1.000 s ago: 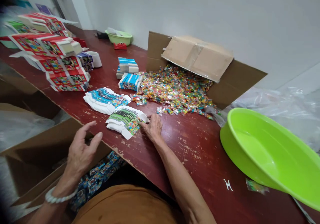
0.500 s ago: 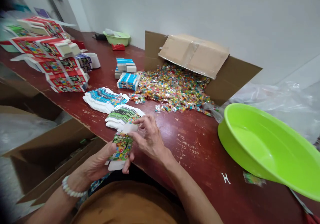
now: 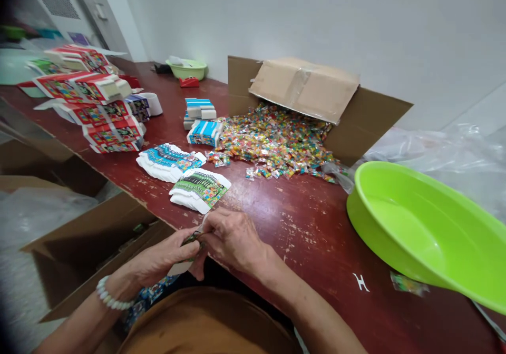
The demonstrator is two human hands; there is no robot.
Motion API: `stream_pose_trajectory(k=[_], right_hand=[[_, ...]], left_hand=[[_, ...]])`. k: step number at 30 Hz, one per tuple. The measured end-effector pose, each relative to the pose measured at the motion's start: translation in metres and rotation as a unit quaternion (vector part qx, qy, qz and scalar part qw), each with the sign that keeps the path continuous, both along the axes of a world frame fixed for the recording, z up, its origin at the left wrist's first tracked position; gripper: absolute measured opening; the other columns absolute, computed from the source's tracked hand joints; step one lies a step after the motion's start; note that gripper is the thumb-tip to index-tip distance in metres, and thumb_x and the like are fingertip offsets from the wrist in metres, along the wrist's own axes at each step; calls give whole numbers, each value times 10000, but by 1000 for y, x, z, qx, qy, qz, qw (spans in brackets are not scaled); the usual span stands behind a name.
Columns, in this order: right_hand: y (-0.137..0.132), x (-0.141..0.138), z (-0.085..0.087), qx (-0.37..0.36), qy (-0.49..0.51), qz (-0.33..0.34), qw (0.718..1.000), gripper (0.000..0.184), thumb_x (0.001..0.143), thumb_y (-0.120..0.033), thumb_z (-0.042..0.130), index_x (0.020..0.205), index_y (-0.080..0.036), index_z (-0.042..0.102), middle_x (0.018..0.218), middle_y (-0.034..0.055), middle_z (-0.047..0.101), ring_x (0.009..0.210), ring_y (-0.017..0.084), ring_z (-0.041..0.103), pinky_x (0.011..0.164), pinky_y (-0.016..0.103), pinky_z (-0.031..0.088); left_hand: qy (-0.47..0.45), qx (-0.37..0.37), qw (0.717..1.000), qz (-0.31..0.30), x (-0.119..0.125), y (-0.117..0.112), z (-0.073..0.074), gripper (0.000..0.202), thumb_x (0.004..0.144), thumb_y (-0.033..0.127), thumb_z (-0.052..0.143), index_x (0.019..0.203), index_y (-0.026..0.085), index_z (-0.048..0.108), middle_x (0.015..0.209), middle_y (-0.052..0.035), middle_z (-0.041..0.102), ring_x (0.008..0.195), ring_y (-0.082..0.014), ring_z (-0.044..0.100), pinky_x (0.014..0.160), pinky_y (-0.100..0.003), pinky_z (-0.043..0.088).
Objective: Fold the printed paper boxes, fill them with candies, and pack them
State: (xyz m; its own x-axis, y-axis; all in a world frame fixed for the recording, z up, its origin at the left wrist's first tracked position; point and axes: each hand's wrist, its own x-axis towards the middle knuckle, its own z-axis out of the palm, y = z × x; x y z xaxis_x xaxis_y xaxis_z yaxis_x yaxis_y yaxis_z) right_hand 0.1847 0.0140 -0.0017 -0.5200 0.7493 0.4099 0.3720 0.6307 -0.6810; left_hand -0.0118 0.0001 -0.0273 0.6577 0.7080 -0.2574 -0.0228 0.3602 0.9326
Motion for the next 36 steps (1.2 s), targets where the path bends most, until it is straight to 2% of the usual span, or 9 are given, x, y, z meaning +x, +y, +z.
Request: stream_pose_trajectory(k=[3,8,12,18,21,26,30,33,36], right_hand=[[-4,4,-1,-63,14,22,998,82,867,-127,582,833,-202,573,738,-21,610,651,111,544,614,221,392],[0,7,-9,-219,16,110,969,243,823,-186,672,976,-219,486,745,-52,575,613,96,520,554,194,377],[3,4,-17,-299,89,151,938,340,780,-272,735,960,-224,451,735,-57,559,603,99,500,511,191,362],[0,-8,-21,-204,182,-95,957,352,743,-283,774,1029,-214,580,717,-58,533,562,89,437,522,212,355],[0,-15,-25,-252,226,-84,937,201,822,-382,688,841,-188,643,750,-11,578,587,108,480,539,238,385],[5,-14,-27,-231,245,-128,933,251,833,-380,655,681,-182,627,666,-19,586,624,128,513,606,254,411],[10,-13,-26,-262,258,-109,923,202,834,-379,669,885,-184,688,772,-7,658,732,156,595,712,281,468],[6,-22,-28,-312,329,-96,886,437,798,-329,713,1195,-208,573,857,0,695,787,169,647,749,304,508],[-2,-33,-29,-338,405,-90,845,531,766,-297,728,1224,-231,469,847,-13,700,768,163,666,728,303,531]], left_hand=[[15,-6,1000,-8,0,0,5,583,765,638,691,1065,148,590,626,-18,643,589,-167,578,627,-291,473],[70,-26,996,-53,6,-3,14,504,733,646,685,784,153,592,574,-33,631,534,-158,575,574,-271,452],[71,-30,994,-78,13,-4,16,340,657,419,767,676,165,542,502,13,561,463,-105,490,485,-214,355],[83,61,990,98,22,3,17,291,657,350,785,770,136,623,652,3,605,531,-114,522,522,-243,463],[69,50,986,144,27,4,10,300,713,385,770,806,135,632,650,-2,626,575,-135,573,576,-252,484],[101,136,959,226,26,2,-5,390,776,392,750,1069,166,626,968,-45,719,862,-185,661,750,-266,527],[49,126,938,318,28,-6,-6,652,728,352,802,1254,215,443,956,-46,746,810,-196,707,723,-300,575],[-11,88,931,355,34,-10,1,775,704,328,826,1315,244,356,889,-28,752,654,-178,698,608,-305,593],[-53,73,924,371,36,-9,5,794,686,319,839,1312,243,356,882,-34,752,649,-193,705,582,-326,604]])
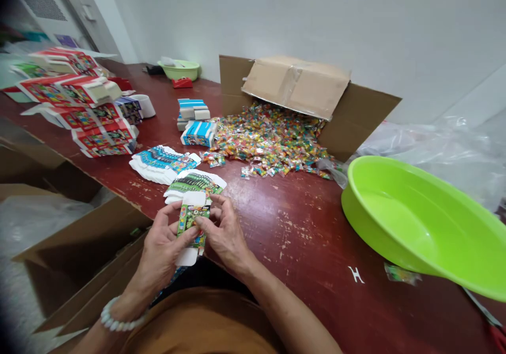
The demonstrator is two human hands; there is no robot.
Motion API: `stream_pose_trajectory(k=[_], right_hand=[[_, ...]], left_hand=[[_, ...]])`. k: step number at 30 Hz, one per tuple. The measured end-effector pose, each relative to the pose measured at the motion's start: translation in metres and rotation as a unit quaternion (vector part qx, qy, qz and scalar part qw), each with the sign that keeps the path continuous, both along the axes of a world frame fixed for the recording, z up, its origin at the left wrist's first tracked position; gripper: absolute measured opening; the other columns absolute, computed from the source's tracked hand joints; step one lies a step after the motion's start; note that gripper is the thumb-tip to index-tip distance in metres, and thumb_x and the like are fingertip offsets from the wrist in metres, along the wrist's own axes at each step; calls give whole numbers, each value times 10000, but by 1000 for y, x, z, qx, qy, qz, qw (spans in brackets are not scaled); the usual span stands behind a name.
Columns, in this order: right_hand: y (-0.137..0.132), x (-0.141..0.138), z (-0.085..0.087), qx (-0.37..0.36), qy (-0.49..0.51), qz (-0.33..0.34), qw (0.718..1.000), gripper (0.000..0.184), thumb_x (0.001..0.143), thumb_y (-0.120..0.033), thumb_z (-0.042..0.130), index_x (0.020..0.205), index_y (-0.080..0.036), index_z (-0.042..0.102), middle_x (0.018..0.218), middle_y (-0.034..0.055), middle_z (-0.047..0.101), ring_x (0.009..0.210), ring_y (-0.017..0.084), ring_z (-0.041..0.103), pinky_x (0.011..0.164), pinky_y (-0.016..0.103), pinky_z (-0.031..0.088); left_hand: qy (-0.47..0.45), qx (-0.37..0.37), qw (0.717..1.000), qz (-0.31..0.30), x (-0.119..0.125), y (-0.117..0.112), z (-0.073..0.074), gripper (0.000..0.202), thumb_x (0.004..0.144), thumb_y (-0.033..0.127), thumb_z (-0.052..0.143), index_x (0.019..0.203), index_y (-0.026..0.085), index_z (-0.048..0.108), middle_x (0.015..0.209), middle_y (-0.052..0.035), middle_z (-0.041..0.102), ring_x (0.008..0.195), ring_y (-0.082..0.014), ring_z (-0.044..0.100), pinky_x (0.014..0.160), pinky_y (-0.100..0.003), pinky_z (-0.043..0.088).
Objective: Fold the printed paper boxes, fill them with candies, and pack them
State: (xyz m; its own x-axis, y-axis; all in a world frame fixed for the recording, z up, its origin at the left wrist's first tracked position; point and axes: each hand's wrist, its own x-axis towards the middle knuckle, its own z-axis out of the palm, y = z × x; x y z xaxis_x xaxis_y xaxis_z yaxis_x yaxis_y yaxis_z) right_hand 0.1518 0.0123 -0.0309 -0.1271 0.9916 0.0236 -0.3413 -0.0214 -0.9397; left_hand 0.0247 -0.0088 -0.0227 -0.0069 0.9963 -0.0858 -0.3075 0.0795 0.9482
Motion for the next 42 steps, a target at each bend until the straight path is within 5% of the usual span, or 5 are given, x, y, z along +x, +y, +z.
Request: stream_pose_trajectory(k=[11,17,25,33,42], right_hand=[[0,-3,-6,79,-106,-72,989,350,812,-281,646,1146,-245,544,874,-2,714,732,163,645,686,297,516],[0,-1,-17,80,-123,-87,985,402,801,-311,702,1189,-241,625,929,25,699,746,163,613,698,295,500],[13,19,-3,25,-101,4,995,286,771,-445,741,723,-178,650,675,-21,603,632,114,514,635,251,435],[19,22,-2,11,-57,62,996,372,644,-459,854,824,-181,683,716,-18,661,651,119,579,665,257,476],[5,24,-1,121,-210,32,970,257,880,-450,653,815,-204,690,742,24,663,667,157,623,642,293,511]], left_hand=[[244,131,959,55,-7,5,-19,651,818,371,685,1401,222,438,1165,-99,697,964,-226,715,873,-358,579],[103,38,994,-23,-11,6,-2,620,752,360,776,1281,207,490,1047,-66,735,898,-198,713,774,-281,577],[86,-20,994,-62,-17,10,1,397,758,476,760,973,176,615,833,-27,707,710,-154,637,612,-221,511],[130,51,989,-39,-18,14,-1,371,808,430,736,1059,212,573,865,-5,705,799,-147,643,736,-225,505],[-52,-166,971,-163,-8,4,0,575,894,631,515,1290,217,473,723,-21,680,443,-167,616,429,-257,476]])
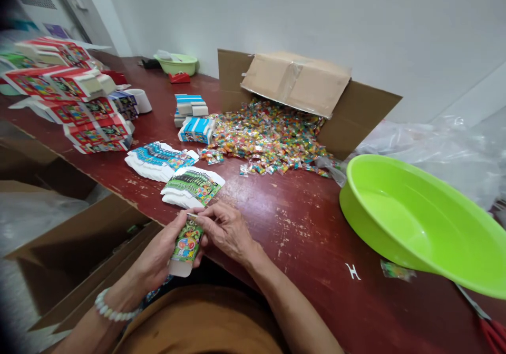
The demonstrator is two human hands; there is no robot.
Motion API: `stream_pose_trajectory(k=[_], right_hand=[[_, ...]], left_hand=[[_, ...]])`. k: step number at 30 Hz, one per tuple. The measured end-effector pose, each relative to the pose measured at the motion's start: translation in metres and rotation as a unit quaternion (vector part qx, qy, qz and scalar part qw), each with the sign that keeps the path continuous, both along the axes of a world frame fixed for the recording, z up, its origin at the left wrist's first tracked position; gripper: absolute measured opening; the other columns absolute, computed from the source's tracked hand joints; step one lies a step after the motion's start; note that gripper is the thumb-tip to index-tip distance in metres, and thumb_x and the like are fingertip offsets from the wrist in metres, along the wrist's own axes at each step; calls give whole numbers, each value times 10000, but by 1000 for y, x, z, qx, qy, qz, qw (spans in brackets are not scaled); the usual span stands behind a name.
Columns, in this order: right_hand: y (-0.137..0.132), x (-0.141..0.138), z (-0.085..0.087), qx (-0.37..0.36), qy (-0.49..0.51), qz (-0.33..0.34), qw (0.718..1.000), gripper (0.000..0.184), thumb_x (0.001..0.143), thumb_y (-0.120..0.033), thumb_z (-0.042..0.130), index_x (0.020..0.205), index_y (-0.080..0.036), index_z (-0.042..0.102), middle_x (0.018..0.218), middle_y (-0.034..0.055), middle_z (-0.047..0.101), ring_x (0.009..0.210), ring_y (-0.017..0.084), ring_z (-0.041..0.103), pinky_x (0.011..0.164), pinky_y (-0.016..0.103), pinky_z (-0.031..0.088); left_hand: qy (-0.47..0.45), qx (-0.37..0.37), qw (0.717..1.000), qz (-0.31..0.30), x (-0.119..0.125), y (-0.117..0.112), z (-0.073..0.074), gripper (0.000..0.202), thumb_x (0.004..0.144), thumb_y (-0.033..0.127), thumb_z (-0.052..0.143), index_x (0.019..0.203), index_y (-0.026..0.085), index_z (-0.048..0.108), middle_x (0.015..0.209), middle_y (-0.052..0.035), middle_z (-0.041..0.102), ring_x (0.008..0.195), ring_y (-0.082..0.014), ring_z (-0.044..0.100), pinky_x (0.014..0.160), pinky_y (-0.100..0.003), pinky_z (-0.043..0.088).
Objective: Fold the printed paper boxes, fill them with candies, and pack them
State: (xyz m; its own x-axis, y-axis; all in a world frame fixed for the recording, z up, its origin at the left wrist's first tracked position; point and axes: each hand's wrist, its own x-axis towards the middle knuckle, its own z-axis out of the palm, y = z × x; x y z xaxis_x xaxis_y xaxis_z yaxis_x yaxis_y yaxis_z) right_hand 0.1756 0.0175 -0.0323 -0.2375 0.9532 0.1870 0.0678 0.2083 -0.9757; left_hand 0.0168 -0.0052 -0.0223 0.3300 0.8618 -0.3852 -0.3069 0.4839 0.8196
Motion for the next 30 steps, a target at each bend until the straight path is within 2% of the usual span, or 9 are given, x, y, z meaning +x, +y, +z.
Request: stream_pose_trajectory(k=[5,9,13,17,19,22,26,28,30], right_hand=[[9,-4,4,-135,108,75,982,302,765,-448,750,776,-188,598,887,40,727,468,107,599,460,258,496],[19,-6,13,-173,104,48,978,229,697,-354,771,767,-169,656,725,15,709,436,111,580,426,241,470],[21,-5,19,-150,107,6,983,197,671,-329,781,697,-165,678,848,50,733,612,125,628,548,243,508],[15,-1,17,-111,110,93,983,296,760,-455,739,700,-184,638,891,44,710,664,146,639,622,292,536],[9,-1,12,-62,57,115,990,290,840,-469,667,747,-196,640,908,41,688,650,142,620,636,310,538],[5,-1,2,58,-39,68,995,172,870,-392,653,863,-221,670,1013,51,671,864,179,625,778,323,527],[37,13,-6,58,-136,58,987,297,987,-408,462,959,-206,678,969,39,683,806,158,626,709,274,512],[67,27,-7,90,-278,-32,956,311,1007,-352,413,1051,-188,674,999,54,696,884,172,629,785,288,504],[99,41,-8,111,-409,-118,898,320,957,-256,487,1236,-169,617,1264,119,641,1123,224,571,948,352,452]], left_hand=[[16,11,1000,22,7,3,0,689,859,734,464,1301,209,520,647,-7,656,406,-142,584,399,-221,444],[30,22,999,20,8,5,-2,756,826,793,432,1183,151,612,638,-27,661,398,-126,558,396,-215,440],[52,44,998,15,5,6,-6,778,825,792,437,1168,123,641,624,-35,650,407,-125,551,398,-213,435],[63,70,995,21,2,6,-8,768,856,743,457,1390,197,530,611,-13,641,424,-134,553,409,-217,445],[64,61,996,31,5,8,-9,750,860,730,469,1423,235,503,635,-7,650,426,-133,552,397,-216,441],[39,34,997,61,12,9,-9,692,864,702,498,1381,244,533,740,-15,681,426,-120,555,379,-214,438],[-9,6,997,72,15,-1,-13,580,834,558,661,1311,265,506,820,-7,691,530,-138,629,493,-237,512],[-27,-5,998,55,10,-12,-17,557,797,453,746,1266,277,504,949,-29,709,710,-167,683,632,-271,557],[-27,-28,999,14,0,-24,-23,512,763,398,792,1190,260,546,1053,-56,705,860,-192,682,739,-305,564]])
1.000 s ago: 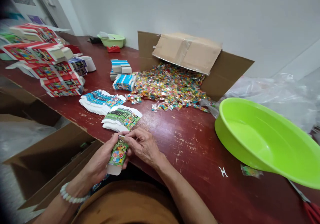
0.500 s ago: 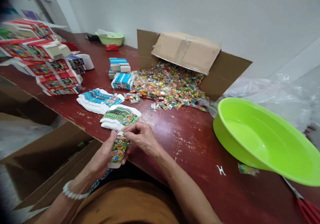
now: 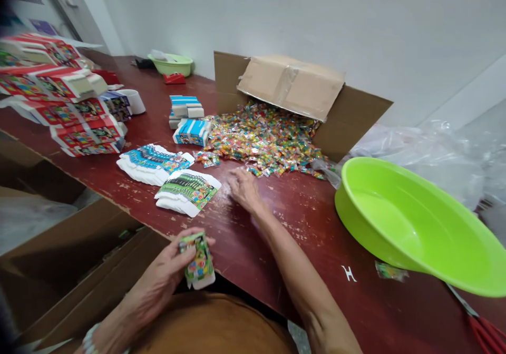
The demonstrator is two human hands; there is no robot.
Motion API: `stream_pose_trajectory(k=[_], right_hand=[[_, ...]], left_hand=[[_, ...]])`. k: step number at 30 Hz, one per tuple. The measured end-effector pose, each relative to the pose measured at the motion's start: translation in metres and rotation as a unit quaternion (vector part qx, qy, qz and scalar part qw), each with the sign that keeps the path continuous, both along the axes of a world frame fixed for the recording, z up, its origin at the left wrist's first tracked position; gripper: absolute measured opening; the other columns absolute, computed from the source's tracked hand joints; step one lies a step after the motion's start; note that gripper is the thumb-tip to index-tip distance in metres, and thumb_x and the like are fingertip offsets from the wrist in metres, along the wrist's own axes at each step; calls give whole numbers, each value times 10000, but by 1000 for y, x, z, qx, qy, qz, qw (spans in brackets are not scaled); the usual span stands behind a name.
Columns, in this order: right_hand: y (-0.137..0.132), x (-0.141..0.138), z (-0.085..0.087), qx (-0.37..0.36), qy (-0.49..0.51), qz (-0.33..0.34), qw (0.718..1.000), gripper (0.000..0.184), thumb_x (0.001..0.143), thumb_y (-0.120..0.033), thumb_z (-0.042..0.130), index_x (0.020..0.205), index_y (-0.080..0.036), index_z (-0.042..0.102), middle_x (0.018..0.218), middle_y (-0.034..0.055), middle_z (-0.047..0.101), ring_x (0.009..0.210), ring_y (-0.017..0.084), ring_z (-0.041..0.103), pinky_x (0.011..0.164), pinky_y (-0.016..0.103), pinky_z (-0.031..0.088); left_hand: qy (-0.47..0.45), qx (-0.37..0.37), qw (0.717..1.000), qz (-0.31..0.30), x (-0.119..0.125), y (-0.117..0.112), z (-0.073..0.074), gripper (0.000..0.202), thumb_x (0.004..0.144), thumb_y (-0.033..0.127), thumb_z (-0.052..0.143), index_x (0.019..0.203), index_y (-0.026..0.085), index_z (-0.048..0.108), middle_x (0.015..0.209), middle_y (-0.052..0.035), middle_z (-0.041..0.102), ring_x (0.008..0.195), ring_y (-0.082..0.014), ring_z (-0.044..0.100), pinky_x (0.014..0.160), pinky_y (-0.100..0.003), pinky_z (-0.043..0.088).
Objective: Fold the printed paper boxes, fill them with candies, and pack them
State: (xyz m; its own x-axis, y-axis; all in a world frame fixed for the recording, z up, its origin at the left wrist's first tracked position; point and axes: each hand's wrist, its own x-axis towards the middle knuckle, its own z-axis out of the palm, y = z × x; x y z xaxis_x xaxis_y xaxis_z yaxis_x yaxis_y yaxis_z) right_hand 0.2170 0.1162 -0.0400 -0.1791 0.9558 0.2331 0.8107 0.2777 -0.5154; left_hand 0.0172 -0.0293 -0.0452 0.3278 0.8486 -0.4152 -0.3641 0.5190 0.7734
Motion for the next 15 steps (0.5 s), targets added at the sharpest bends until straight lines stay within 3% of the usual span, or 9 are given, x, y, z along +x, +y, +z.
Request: stream_pose_trajectory(k=[2,5,8,11,15], right_hand=[[23,10,-4,0,-56,-31,998,446,886,-164,541,1332,-159,560,1422,156,542,1264,293,466,1038,448,374],[38,14,-13,-18,-91,-29,995,421,849,-88,515,1250,-164,617,1369,165,590,1262,351,427,1046,545,310],[37,15,-18,-20,-100,-18,995,326,874,-63,462,1104,-140,680,1225,199,658,1219,347,453,1048,541,292],[31,18,-13,-18,-70,-19,997,300,920,-82,429,1061,-108,692,1130,220,672,1168,318,506,1032,487,337],[2,14,0,-27,31,-12,999,281,977,-218,443,1149,-131,648,1020,128,677,965,221,605,850,346,475]], left_hand=[[16,-19,999,-42,-15,-9,-7,451,724,379,825,1082,227,596,1011,-59,706,872,-199,666,774,-321,554],[87,5,994,-66,-48,-12,-18,393,676,389,848,939,208,620,838,-15,686,762,-172,639,728,-275,515],[186,53,966,-173,-87,-8,-25,436,611,427,862,943,212,680,852,-10,685,759,-182,620,672,-245,476],[266,58,923,-271,-110,-4,-25,484,578,445,861,983,212,733,936,-41,703,867,-235,621,733,-276,491],[211,52,954,-207,-97,7,-12,458,714,475,756,1080,219,654,1000,-54,690,795,-202,636,702,-280,493]])
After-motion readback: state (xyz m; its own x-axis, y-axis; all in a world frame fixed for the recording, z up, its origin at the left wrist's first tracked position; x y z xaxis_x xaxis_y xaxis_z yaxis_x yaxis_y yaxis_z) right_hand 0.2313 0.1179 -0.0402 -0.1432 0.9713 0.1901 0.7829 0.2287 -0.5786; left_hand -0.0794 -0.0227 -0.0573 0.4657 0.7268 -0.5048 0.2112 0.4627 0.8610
